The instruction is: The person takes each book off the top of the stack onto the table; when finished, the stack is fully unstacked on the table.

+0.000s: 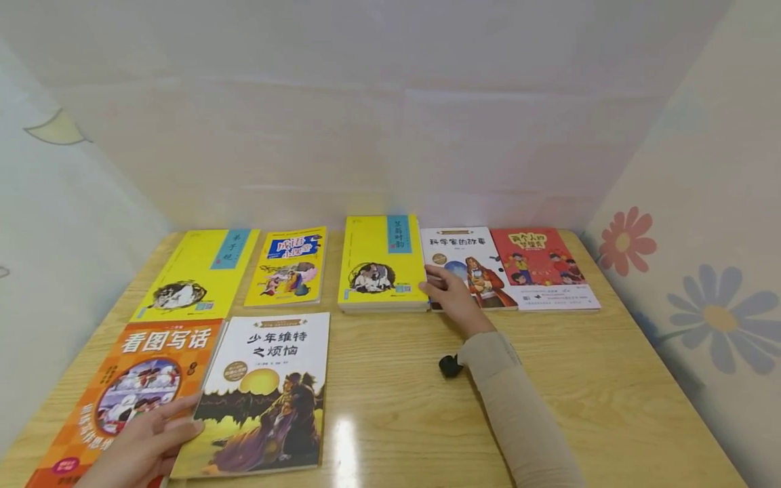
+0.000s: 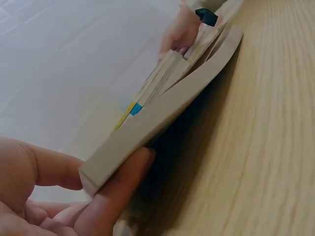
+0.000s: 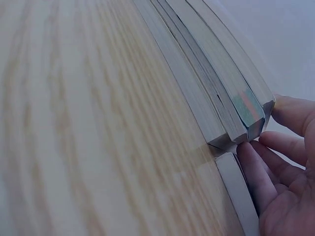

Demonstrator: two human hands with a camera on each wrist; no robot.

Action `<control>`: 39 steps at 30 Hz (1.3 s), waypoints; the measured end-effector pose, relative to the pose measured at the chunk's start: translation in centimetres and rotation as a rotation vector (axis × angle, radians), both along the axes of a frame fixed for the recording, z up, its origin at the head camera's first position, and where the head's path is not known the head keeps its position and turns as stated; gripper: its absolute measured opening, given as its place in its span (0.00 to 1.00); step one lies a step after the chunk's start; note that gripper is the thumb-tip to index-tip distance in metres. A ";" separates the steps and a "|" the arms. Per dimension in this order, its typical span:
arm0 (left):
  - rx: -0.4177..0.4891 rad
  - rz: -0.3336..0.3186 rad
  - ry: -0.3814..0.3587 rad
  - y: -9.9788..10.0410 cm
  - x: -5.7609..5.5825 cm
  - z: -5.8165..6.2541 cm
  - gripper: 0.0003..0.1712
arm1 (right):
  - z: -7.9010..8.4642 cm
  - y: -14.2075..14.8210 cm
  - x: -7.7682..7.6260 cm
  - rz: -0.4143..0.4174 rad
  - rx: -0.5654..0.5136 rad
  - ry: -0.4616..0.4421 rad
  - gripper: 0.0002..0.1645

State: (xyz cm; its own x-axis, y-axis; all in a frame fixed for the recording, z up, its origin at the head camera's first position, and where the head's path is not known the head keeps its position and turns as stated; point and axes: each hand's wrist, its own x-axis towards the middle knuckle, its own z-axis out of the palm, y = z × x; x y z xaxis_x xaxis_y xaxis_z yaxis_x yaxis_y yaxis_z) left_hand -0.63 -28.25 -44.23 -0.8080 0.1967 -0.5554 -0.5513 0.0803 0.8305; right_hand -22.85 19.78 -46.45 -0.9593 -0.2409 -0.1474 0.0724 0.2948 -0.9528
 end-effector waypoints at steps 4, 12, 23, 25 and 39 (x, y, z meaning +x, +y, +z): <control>-0.088 -0.024 0.027 0.7 -0.6 0.2 0.45 | 0.0 0.1 0.0 0.001 -0.002 0.011 0.39; -0.513 -0.160 0.160 1.0 -1.2 1.4 0.36 | -0.2 0.2 0.0 -0.005 -0.007 -0.003 0.40; -0.875 -0.318 0.407 2.1 -5.5 5.1 0.33 | -0.2 0.4 0.1 0.020 0.020 0.037 0.39; -0.844 -0.309 0.461 2.7 -7.1 5.0 0.31 | -0.2 0.3 0.0 0.021 0.026 0.036 0.39; -0.484 -0.148 0.507 9.4 -21.1 4.0 0.28 | 0.1 -0.1 0.1 -0.052 0.042 -0.052 0.40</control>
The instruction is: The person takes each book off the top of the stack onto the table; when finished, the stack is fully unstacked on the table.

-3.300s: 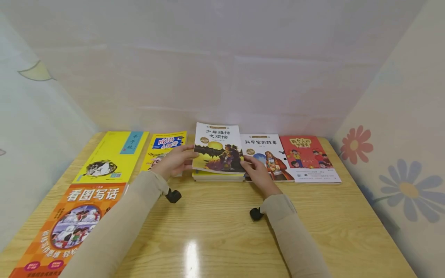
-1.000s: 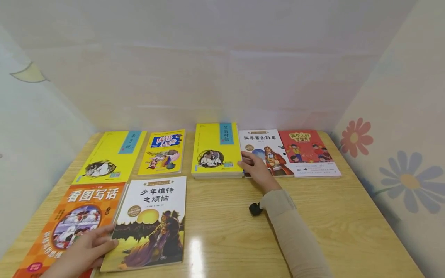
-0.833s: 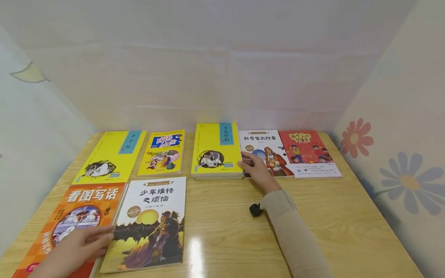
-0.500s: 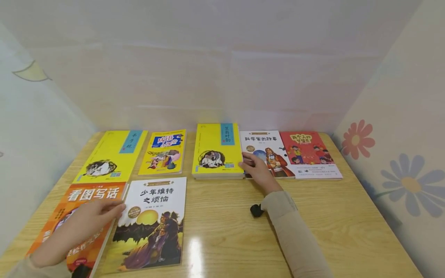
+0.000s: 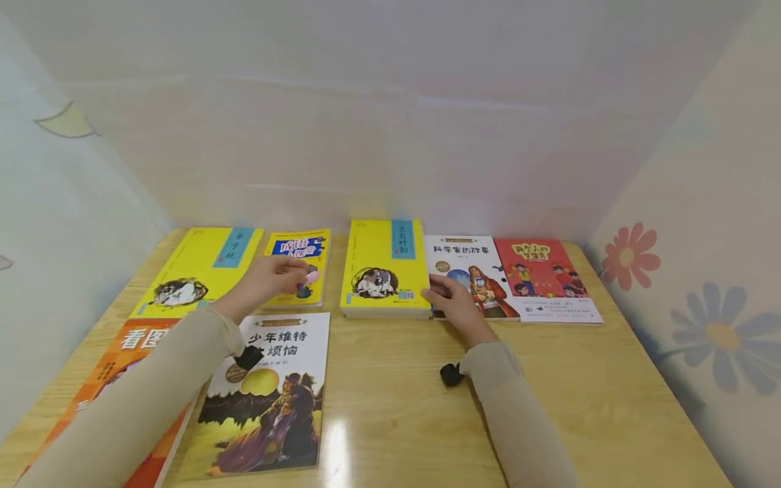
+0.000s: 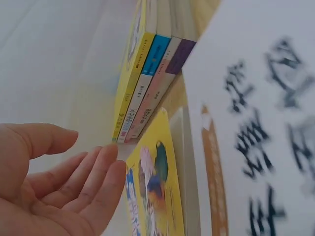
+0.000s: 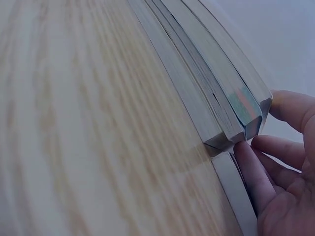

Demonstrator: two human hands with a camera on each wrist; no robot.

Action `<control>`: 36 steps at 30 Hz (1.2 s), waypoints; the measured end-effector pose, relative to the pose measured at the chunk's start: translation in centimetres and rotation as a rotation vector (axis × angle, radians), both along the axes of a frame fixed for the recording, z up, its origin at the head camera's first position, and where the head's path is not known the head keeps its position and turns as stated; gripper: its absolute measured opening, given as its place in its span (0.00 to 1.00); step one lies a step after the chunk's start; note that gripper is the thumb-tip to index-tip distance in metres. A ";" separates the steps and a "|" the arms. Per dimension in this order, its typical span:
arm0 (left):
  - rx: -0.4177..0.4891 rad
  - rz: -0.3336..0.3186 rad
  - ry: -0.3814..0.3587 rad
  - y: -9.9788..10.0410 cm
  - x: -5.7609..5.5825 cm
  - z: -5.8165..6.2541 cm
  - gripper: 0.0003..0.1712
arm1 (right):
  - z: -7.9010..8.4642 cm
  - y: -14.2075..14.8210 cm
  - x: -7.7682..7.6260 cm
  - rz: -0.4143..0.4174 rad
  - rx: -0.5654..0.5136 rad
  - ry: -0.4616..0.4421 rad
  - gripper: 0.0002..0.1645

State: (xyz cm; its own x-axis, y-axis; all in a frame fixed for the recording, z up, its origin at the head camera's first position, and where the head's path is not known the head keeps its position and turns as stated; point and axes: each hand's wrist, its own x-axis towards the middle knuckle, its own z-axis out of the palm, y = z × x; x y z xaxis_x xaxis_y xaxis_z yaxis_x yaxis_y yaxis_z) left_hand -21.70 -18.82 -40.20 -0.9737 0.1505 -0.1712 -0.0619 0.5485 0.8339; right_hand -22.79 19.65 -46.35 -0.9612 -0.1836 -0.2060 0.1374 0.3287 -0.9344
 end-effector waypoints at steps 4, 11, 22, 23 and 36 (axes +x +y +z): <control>0.130 0.028 -0.032 1.8 -2.0 -0.8 0.29 | -0.1 0.0 0.3 -0.003 -0.026 0.001 0.38; 0.343 0.132 -0.098 4.9 -3.9 -2.4 0.28 | -0.2 0.2 0.1 0.019 -0.033 0.009 0.39; 0.466 0.208 -0.178 7.2 -4.4 -3.0 0.26 | -0.5 0.5 -0.2 0.033 -0.020 0.010 0.41; 0.483 0.210 -0.187 7.2 -4.4 -3.0 0.26 | -0.6 0.5 -0.1 0.029 -0.024 0.007 0.41; 0.617 0.207 -0.288 7.2 -4.6 -2.7 0.27 | -0.6 0.6 -0.5 0.046 -0.010 0.021 0.41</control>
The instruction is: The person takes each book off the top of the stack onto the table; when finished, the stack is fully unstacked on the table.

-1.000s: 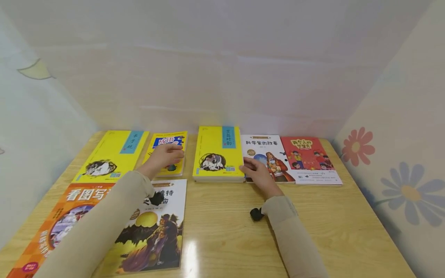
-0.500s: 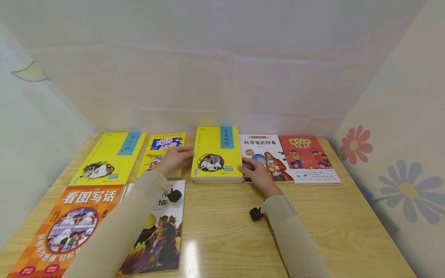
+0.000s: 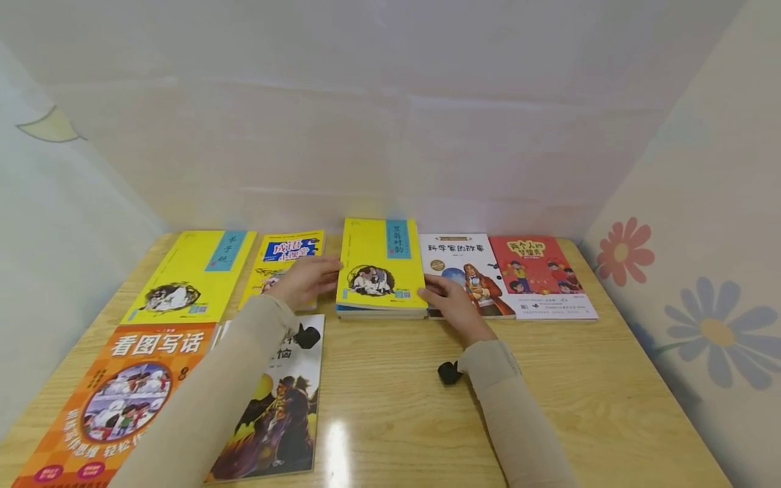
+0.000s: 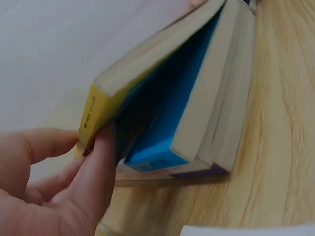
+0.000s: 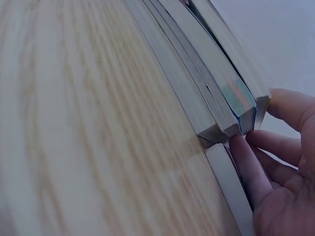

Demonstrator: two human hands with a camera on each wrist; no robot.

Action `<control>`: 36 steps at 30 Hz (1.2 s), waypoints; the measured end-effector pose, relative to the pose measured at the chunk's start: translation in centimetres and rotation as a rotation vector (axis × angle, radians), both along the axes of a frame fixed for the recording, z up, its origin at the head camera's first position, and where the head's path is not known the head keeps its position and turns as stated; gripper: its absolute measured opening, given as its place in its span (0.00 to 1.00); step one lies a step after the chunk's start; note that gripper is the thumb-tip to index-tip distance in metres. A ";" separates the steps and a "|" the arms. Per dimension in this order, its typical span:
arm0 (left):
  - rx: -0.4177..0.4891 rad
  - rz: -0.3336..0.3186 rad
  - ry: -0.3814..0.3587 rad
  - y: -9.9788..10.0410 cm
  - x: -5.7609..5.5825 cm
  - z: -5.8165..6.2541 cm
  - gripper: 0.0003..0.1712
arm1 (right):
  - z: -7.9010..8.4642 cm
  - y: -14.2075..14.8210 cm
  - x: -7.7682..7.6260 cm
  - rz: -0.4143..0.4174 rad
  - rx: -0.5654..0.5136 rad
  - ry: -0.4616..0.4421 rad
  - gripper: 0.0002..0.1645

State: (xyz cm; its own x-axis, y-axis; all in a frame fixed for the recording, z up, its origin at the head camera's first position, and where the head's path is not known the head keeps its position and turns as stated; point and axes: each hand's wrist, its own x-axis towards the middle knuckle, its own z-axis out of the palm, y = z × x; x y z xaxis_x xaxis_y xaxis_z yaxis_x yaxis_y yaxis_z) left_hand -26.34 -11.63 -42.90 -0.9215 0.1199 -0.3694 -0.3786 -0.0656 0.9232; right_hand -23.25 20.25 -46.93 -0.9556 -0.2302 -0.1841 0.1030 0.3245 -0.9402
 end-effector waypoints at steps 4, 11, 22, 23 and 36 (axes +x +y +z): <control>-0.076 -0.115 0.048 0.0 0.1 0.0 0.30 | 0.1 0.0 0.0 0.004 0.006 0.004 0.40; -0.164 -0.146 0.122 0.2 0.6 -0.1 0.30 | -0.1 -0.1 0.1 0.002 0.001 0.016 0.41; -0.145 -0.046 0.184 0.2 2.6 0.5 0.33 | 0.2 -0.3 0.1 0.004 -0.007 -0.002 0.35; -0.127 -0.041 0.192 0.2 2.9 0.8 0.32 | 0.3 -0.2 0.2 0.006 -0.015 -0.012 0.34; 0.074 0.001 0.229 -0.5 8.6 2.8 0.32 | 0.6 0.1 0.1 0.029 -0.033 -0.032 0.37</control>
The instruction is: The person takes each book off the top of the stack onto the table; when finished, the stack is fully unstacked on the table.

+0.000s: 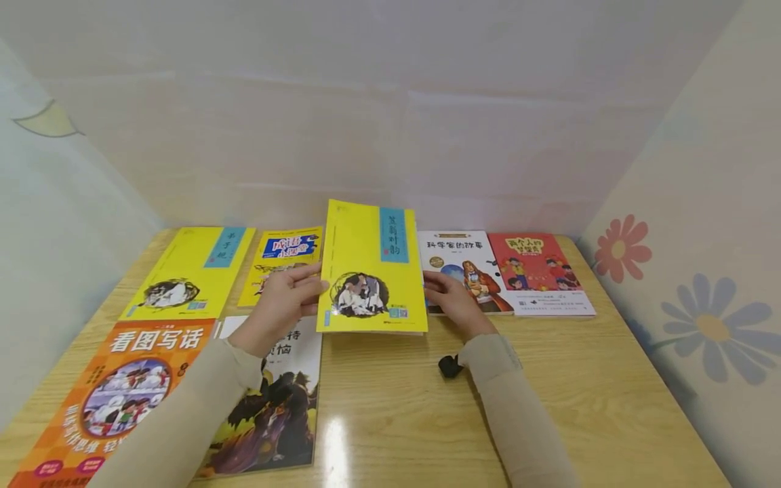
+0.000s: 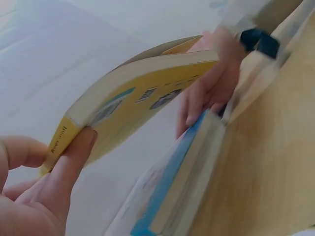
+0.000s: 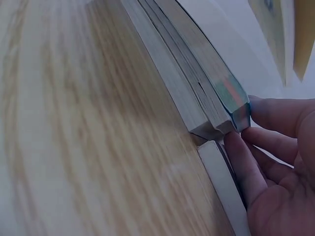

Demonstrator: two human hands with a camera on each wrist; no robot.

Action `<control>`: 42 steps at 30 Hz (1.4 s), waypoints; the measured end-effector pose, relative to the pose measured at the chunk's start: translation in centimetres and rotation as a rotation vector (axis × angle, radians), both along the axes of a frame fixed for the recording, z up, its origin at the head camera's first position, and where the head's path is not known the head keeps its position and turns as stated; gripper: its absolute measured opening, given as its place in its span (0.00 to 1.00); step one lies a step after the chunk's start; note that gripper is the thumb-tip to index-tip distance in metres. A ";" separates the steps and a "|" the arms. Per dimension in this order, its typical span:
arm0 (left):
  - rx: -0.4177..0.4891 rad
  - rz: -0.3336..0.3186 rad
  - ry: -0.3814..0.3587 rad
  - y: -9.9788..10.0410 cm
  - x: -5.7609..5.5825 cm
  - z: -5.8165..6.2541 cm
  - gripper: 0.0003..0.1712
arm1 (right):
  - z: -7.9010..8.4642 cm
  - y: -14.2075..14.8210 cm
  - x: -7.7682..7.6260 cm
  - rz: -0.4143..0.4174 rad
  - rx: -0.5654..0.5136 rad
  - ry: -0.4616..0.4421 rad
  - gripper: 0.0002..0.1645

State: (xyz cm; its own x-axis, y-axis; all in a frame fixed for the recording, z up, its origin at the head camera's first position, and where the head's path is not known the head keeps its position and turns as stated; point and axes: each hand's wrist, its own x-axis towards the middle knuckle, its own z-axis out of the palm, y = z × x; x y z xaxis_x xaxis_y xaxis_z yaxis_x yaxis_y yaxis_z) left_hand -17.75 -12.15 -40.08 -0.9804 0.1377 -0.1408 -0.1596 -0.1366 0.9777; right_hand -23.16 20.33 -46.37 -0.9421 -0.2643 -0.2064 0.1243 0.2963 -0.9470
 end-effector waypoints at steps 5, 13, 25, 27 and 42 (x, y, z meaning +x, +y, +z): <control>0.046 0.010 -0.002 0.3 3.2 -0.2 0.32 | -0.1 0.3 0.0 -0.015 -0.005 -0.013 0.35; 0.092 -0.019 -0.071 -0.3 8.2 -2.3 0.31 | -0.3 0.1 -0.1 -0.008 0.039 0.020 0.37; 0.125 -0.166 -0.182 -0.6 14.6 -4.4 0.39 | -0.2 0.3 0.1 0.022 0.035 0.031 0.36; 0.127 -0.194 -0.190 -0.4 15.2 -4.6 0.40 | -0.2 0.2 0.1 0.017 0.042 0.029 0.37; 0.019 -0.212 -0.283 0.2 15.5 -5.1 0.42 | -0.1 0.1 0.2 -0.011 -0.011 -0.007 0.36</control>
State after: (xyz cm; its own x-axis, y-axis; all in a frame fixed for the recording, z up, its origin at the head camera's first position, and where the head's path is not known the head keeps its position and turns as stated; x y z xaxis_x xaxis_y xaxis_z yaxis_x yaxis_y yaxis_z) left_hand -2.24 -11.93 -45.19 -0.8523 0.3393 -0.3979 -0.4504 -0.0895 0.8883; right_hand -22.95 20.47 -46.47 -0.9436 -0.2561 -0.2098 0.1340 0.2843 -0.9493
